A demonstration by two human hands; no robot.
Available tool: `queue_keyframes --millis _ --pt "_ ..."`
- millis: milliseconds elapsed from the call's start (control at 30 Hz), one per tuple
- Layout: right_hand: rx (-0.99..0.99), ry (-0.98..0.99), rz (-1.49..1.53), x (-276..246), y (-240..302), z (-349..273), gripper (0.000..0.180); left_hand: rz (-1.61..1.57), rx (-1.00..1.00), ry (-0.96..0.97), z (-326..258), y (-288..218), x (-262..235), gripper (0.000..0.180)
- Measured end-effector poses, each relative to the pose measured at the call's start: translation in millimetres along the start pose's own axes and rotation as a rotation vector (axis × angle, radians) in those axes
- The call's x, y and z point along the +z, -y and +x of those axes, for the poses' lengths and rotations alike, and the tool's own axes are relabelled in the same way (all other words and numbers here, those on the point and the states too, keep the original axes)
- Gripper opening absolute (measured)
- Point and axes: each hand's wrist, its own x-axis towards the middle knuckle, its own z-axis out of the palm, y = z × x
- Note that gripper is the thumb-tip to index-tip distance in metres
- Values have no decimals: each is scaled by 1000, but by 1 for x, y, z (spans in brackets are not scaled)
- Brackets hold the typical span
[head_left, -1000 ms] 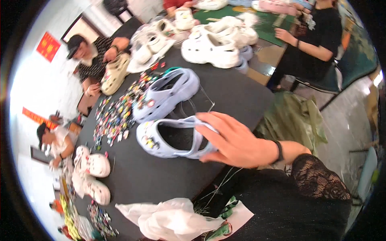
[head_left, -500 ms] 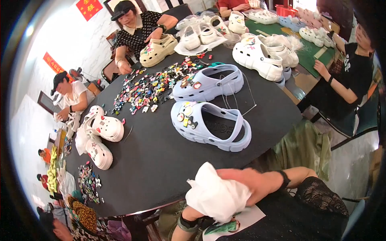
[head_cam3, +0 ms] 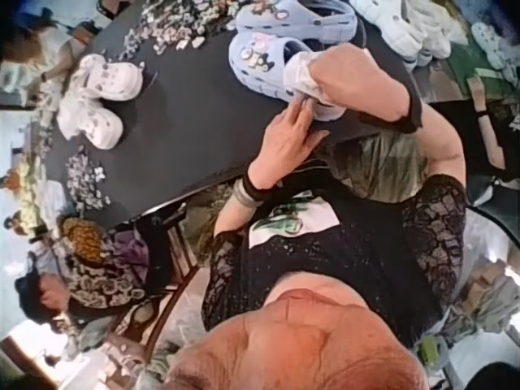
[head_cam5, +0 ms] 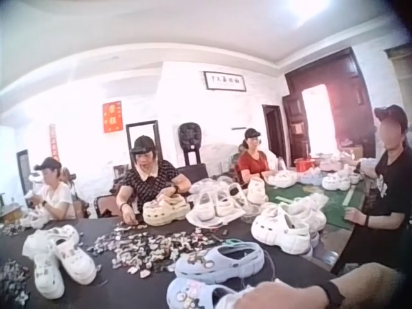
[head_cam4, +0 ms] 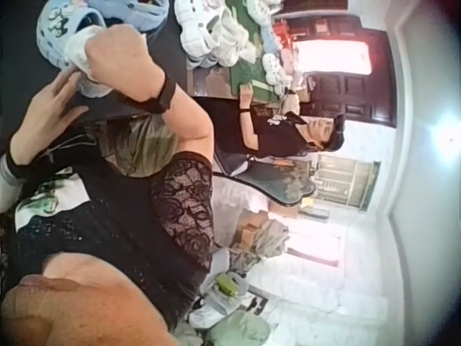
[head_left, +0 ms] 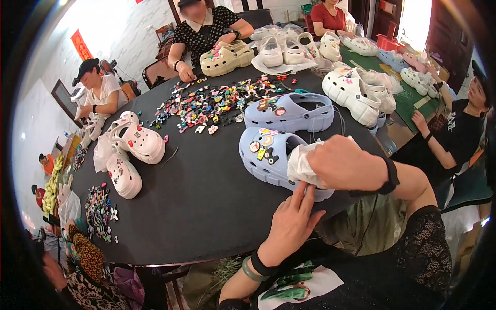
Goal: Attaching decorative charms and accessories to various pairs of clogs while seated at a shared work table.
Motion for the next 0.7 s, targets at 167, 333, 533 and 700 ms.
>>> queue_keyframes --millis 167,333,533,700 --pt "-33 10 -1 28 -16 45 15 -108 80 -29 9 16 10 40" --pt "133 -176 237 55 -12 41 36 -178 51 -113 10 23 22 28" --pt "-219 240 558 -11 -57 12 52 -238 1 -135 6 25 24 23" --pt "-172 197 298 -2 -64 41 66 -271 11 -141 7 29 21 22"
